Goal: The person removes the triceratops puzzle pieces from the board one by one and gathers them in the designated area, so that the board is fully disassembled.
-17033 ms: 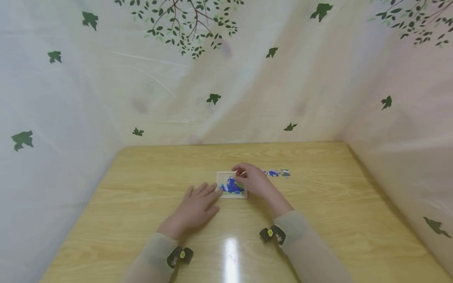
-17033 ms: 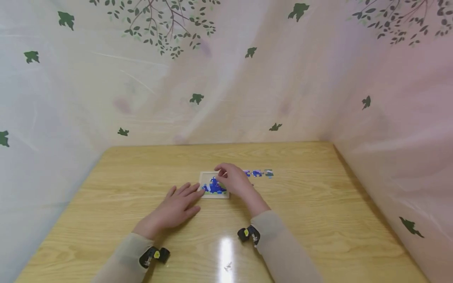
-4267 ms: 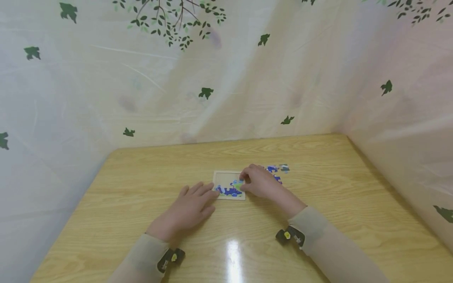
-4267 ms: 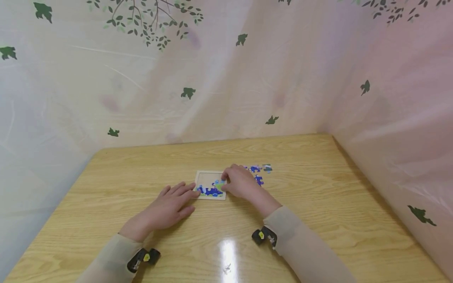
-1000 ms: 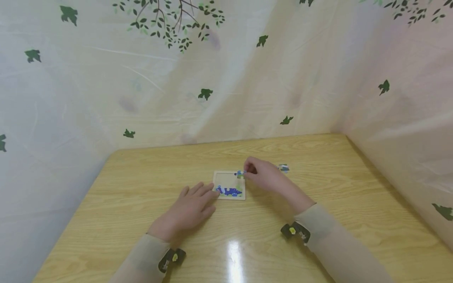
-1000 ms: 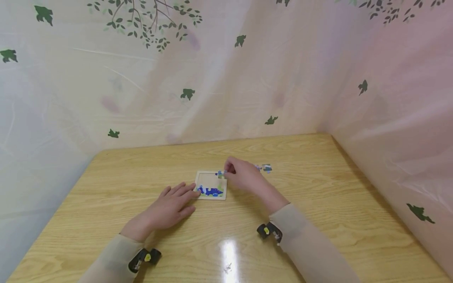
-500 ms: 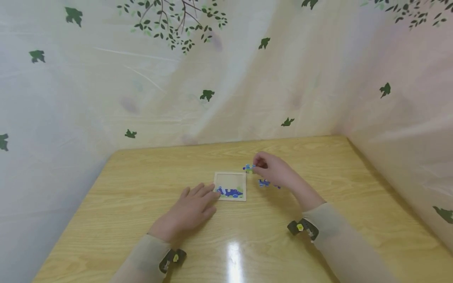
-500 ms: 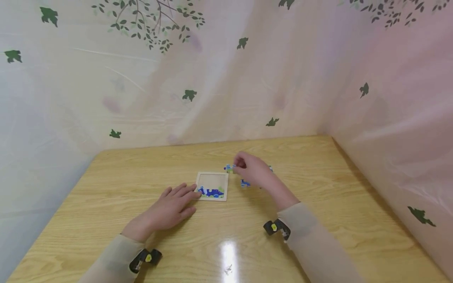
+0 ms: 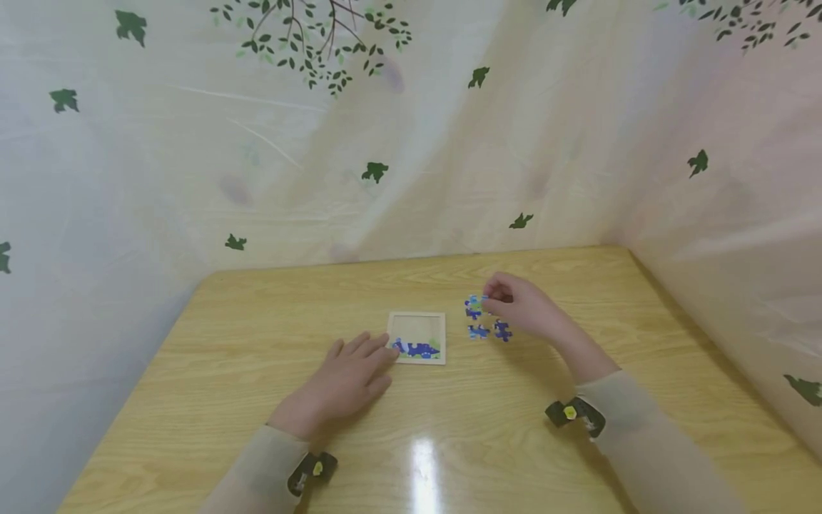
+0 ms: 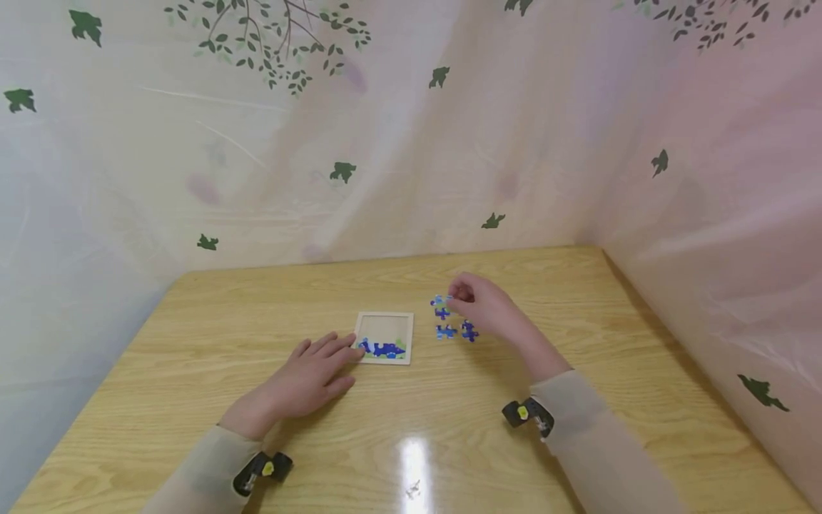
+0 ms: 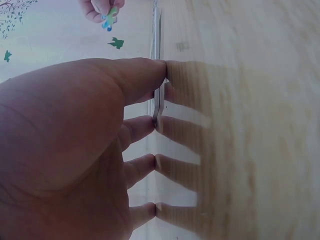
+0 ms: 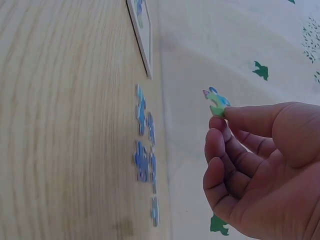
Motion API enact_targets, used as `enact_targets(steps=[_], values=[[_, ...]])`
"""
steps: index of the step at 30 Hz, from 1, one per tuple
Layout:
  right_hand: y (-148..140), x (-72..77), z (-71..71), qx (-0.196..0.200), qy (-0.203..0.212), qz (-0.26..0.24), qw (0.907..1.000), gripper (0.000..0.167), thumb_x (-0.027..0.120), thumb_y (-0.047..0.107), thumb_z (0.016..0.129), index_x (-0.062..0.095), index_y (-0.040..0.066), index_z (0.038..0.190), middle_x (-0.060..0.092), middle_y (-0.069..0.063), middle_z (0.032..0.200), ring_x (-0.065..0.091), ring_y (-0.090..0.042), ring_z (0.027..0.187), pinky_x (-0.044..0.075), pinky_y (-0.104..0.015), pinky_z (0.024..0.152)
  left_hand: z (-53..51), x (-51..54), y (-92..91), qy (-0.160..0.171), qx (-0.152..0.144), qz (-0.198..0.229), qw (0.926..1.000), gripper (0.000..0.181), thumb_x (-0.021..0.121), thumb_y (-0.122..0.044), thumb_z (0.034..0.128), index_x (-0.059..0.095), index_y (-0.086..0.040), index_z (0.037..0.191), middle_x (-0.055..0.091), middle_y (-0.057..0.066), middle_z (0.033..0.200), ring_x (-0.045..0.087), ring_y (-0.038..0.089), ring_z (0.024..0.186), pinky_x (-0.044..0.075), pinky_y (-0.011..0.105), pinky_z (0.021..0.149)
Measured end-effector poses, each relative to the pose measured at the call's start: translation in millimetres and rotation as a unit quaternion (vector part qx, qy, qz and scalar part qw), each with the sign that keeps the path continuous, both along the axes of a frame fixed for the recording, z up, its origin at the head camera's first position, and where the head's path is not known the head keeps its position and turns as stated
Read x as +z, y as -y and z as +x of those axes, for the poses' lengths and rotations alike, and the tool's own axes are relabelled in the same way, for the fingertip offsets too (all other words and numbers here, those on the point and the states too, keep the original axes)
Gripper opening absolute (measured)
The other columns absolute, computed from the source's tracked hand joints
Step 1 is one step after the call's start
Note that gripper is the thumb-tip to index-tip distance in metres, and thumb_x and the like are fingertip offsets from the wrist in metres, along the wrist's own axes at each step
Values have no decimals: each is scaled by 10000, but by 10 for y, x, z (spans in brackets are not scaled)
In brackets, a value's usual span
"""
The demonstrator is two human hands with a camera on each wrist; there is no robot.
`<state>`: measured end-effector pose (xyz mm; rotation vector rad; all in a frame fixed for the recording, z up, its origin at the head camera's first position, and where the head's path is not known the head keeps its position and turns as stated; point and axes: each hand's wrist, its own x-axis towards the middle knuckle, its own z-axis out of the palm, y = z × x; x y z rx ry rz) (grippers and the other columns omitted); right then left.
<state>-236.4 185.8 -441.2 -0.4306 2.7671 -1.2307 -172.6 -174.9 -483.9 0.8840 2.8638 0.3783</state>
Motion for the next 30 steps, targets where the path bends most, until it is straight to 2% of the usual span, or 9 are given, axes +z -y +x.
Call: enact_targets(steps=[6, 13, 22, 30], values=[[-122, -42, 25, -27, 125, -204, 9997, 135, 682, 163, 1108, 668, 58, 1191, 692, -102, 1083, 651, -271, 1009, 565, -389, 875, 7, 3, 9, 8, -9, 25, 10000, 511, 559, -338, 1163, 539, -182, 1649, 358, 121, 1776, 257, 458, 1643, 130, 761, 1293], [-225, -48, 64, -79, 124, -198, 9997, 181, 681, 167, 1114, 664, 33, 1235, 708, -117, 1134, 656, -264, 1054, 555, -415, 929, 9, 8, 5, 20, -8, -5, 10000, 516, 553, -350, 1166, 531, -185, 1654, 346, 116, 1782, 250, 452, 1647, 125, 755, 1296], [-334, -31, 56, -61, 172, -115, 9998, 166, 679, 187, 1115, 676, 47, 1203, 709, -106, 1113, 662, -271, 1056, 557, -416, 921, 7, 0, -1, 33, 25, -13, 10000, 522, 557, -352, 1164, 524, -190, 1659, 343, 111, 1784, 246, 439, 1651, 120, 754, 1297], [-476, 1, 33, -56, 376, -109, 9992, 222, 674, 201, 1117, 662, 22, 1247, 721, -156, 1160, 681, -328, 1086, 565, -520, 961, 5, 10, -5, 19, 41, -60, 10000, 529, 553, -362, 1165, 518, -191, 1664, 342, 104, 1786, 240, 435, 1654, 116, 746, 1302]])
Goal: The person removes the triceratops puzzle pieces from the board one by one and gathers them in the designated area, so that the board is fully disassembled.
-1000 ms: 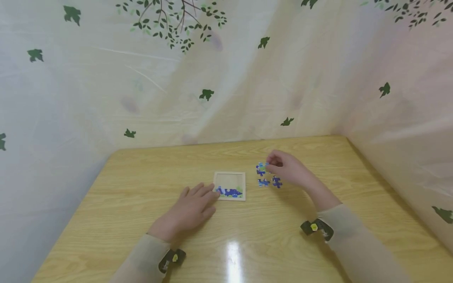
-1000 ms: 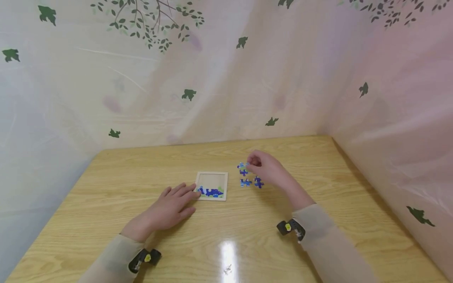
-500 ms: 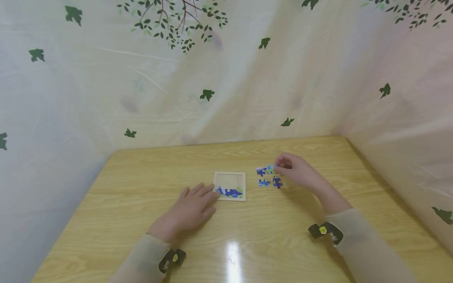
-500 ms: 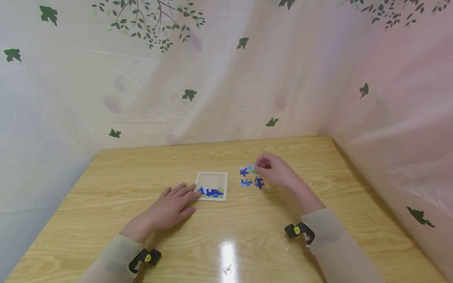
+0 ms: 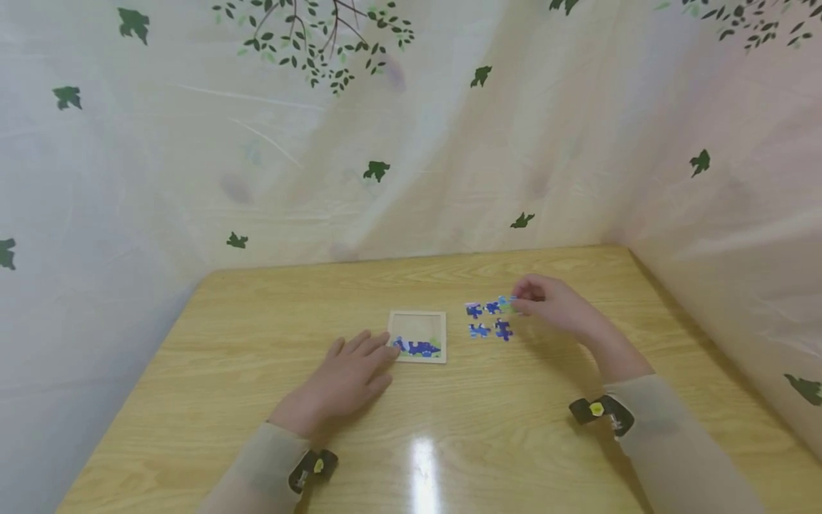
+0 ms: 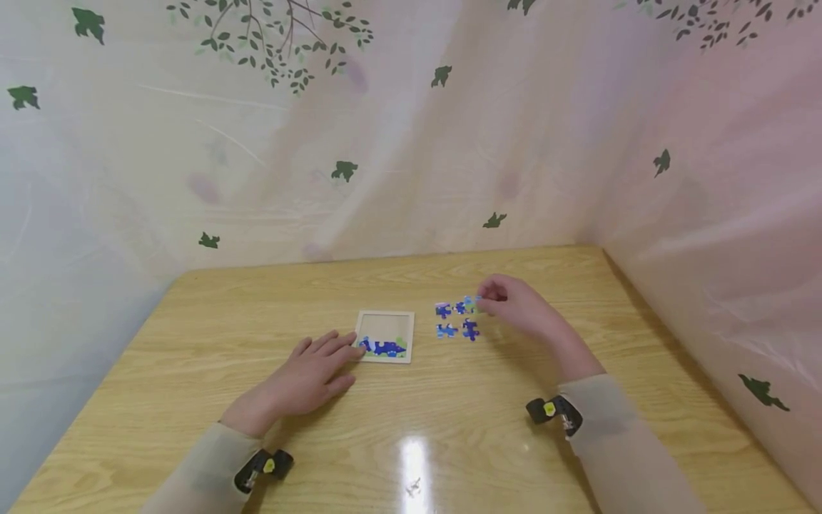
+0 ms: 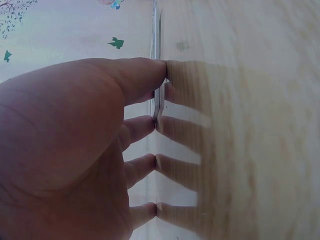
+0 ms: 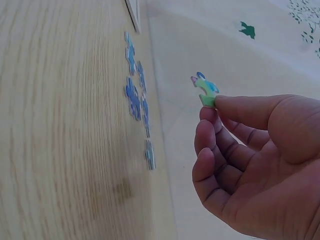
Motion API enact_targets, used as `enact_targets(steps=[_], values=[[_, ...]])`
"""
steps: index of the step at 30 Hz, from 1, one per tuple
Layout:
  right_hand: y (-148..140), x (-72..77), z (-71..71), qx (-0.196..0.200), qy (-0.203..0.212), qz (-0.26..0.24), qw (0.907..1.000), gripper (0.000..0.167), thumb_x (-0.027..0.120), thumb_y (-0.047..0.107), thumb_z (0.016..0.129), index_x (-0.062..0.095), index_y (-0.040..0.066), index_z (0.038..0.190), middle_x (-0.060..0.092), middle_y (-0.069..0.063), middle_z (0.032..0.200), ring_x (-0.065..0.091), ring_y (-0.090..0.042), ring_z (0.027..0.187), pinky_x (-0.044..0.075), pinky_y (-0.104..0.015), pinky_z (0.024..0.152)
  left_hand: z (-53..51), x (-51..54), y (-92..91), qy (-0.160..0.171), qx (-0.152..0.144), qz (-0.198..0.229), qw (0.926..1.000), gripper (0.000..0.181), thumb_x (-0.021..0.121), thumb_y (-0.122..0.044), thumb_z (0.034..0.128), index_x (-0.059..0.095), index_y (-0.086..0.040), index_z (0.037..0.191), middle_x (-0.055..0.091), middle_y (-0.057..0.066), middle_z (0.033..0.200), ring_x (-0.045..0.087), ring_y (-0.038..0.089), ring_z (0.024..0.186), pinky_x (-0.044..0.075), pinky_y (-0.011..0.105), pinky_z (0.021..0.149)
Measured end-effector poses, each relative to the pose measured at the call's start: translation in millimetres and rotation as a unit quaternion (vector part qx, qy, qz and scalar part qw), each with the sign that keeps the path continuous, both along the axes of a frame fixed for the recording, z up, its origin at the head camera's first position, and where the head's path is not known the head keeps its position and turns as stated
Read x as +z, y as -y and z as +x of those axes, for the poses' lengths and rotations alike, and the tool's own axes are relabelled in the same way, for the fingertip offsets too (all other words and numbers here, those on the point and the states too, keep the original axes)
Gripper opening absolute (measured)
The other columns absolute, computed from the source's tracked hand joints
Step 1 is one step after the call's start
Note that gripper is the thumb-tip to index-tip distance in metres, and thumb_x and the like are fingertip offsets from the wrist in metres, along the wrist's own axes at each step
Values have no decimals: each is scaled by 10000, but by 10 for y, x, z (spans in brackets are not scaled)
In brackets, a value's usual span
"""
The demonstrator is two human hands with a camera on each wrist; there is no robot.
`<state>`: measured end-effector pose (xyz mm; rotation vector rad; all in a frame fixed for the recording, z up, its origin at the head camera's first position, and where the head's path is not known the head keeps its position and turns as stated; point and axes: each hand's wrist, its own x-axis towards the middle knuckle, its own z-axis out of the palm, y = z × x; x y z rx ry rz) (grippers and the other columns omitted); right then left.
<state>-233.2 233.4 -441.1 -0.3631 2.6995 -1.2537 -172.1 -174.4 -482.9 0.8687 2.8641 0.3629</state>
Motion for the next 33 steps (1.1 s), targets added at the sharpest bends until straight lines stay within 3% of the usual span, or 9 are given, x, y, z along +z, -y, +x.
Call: enact_targets(steps=[20, 33], values=[[-277, -73, -63, 228, 653, -50, 9976, 209, 677, 147, 1103, 640, -11, 1234, 719, -174, 1101, 659, -317, 1017, 575, -396, 829, -10, 3, -2, 13, -24, 39, 10000, 514, 566, -343, 1160, 540, -178, 1646, 358, 118, 1776, 256, 447, 1646, 131, 768, 1289], [-382, -109, -86, 382, 758, 162, 9963, 187, 710, 145, 1073, 662, -8, 1169, 695, -117, 1001, 605, -255, 901, 530, -350, 762, 4, 34, 2, 10, -107, 97, 9999, 505, 563, -327, 1163, 547, -158, 1638, 370, 138, 1768, 268, 463, 1638, 144, 781, 1280]])
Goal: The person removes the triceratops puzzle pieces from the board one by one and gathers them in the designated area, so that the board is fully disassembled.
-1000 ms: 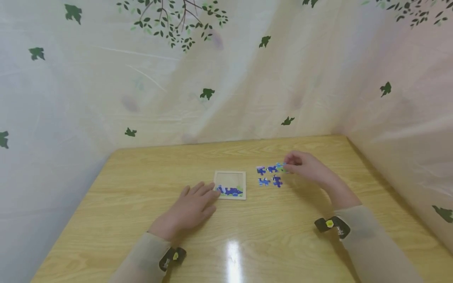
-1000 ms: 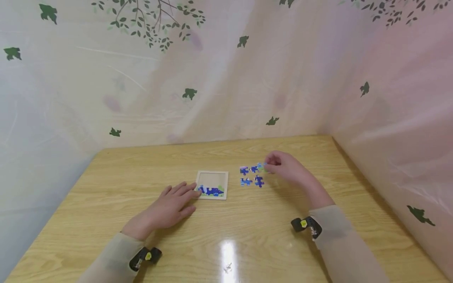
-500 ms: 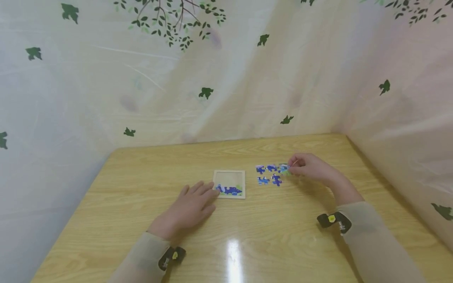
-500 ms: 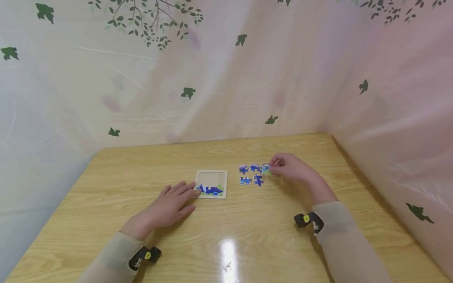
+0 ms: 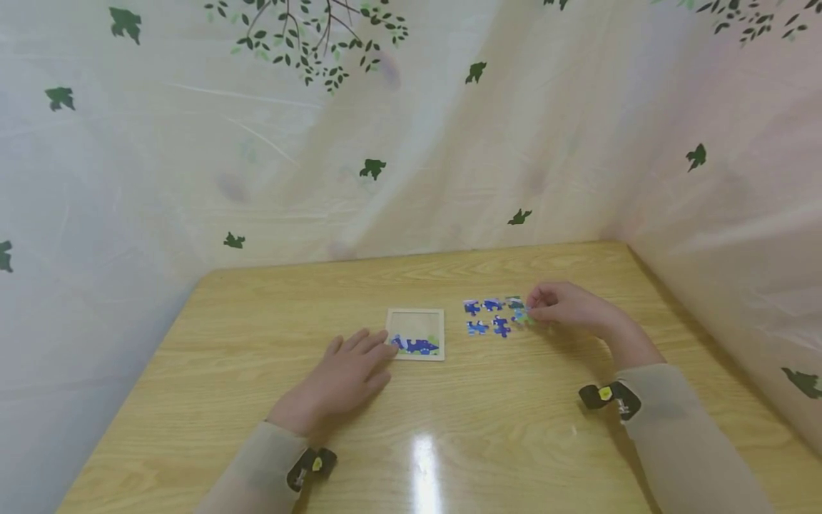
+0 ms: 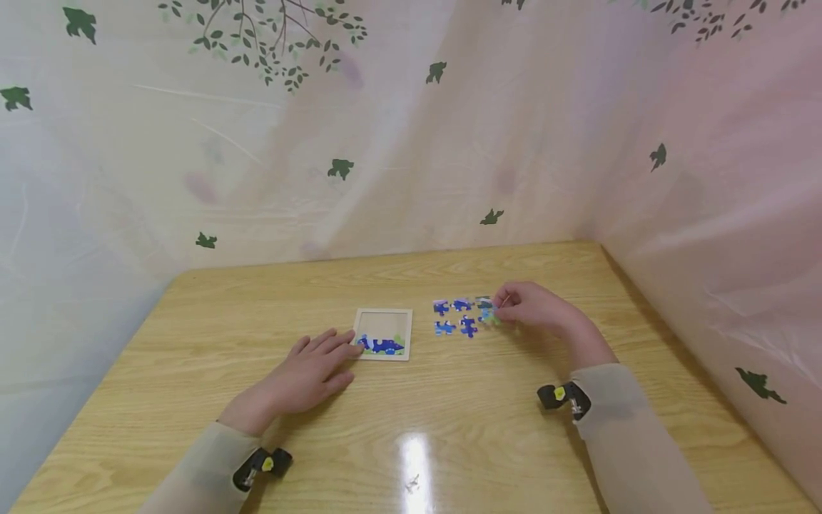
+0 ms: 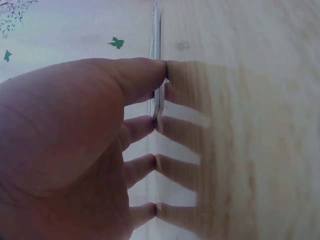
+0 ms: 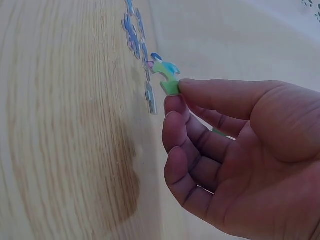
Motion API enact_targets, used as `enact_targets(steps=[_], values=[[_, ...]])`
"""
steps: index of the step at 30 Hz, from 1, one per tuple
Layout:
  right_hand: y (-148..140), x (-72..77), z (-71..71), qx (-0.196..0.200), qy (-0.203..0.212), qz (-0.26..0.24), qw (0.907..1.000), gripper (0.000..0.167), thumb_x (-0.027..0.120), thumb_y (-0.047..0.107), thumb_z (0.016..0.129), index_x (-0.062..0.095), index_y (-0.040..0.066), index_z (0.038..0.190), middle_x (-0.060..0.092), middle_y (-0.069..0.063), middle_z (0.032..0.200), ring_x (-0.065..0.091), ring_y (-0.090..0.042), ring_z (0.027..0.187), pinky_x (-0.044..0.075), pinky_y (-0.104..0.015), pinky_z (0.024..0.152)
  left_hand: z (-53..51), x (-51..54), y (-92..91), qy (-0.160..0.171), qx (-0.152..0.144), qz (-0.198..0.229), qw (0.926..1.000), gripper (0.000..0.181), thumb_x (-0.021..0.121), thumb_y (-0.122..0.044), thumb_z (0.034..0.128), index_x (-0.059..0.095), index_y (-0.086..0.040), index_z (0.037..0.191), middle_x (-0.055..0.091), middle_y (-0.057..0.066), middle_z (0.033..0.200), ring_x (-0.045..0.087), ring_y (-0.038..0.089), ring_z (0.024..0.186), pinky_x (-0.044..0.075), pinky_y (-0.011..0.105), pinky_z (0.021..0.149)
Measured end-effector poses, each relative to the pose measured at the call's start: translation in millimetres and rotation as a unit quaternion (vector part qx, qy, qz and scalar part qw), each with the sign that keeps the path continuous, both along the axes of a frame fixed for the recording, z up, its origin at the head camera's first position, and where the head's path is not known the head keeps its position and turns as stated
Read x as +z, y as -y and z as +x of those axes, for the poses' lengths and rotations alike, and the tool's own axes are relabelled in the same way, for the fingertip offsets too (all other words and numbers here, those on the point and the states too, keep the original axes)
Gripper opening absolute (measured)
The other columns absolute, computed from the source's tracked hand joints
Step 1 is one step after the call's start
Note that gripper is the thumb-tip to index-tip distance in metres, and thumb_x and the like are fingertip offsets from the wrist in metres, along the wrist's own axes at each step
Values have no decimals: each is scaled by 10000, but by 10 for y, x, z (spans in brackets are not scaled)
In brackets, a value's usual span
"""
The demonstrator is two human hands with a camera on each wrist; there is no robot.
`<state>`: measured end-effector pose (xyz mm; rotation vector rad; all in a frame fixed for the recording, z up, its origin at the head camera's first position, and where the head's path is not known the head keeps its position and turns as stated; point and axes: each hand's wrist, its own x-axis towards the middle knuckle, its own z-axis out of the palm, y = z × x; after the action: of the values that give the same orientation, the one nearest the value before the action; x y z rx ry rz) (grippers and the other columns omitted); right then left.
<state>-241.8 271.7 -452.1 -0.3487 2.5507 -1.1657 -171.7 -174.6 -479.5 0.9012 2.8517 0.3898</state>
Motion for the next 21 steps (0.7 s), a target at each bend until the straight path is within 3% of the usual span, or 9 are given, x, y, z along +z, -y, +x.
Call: enact_targets(steps=[21], values=[[30, -10, 7, 44, 132, 332, 9994, 146, 680, 111, 1084, 655, -21, 1141, 673, -88, 968, 578, -236, 879, 501, -323, 735, -19, -27, -4, 14, 44, -69, 10000, 503, 567, -337, 1160, 554, -172, 1634, 367, 130, 1771, 260, 458, 1642, 140, 769, 1288]])
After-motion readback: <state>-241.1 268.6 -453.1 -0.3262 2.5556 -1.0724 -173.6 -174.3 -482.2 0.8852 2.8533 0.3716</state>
